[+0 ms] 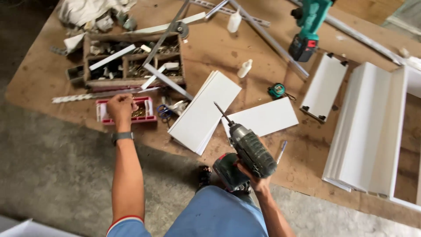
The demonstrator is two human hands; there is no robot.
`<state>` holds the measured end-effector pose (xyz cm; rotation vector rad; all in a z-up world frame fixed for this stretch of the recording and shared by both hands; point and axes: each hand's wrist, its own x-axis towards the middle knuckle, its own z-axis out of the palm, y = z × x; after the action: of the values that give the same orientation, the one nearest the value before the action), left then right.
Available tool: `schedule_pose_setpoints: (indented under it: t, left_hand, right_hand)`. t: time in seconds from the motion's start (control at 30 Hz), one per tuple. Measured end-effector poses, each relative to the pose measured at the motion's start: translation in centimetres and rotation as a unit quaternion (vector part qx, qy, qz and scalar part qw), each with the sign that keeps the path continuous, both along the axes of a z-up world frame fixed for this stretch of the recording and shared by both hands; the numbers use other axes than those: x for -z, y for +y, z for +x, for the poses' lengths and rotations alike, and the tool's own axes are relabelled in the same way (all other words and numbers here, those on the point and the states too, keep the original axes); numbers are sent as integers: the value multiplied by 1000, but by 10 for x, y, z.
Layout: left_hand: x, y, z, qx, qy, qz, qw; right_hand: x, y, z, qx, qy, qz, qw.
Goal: Marking positions on white panels and using a power drill to screw in metal hardware brackets.
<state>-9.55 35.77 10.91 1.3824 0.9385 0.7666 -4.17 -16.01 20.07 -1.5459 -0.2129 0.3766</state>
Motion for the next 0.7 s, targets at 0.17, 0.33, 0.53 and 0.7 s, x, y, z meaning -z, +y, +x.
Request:
schedule_pose_setpoints:
  t: [0.17, 0.33, 0.53, 0.7]
  left_hand:
    - [45, 42, -39, -165, 1, -12, 986]
    - [45, 14, -16, -4, 343, 248, 906]
    - [89, 7, 21, 144, 548, 351, 746]
    - [117, 27, 22, 200, 582, 340, 711]
  right_hand:
    - [7, -26, -2, -29, -66, -22, 997]
    - [-30, -17, 0, 2, -10, 38, 999]
    - [-32, -8, 3, 0, 9, 34, 999]
    - [21, -13, 11, -14, -22, -52, 998]
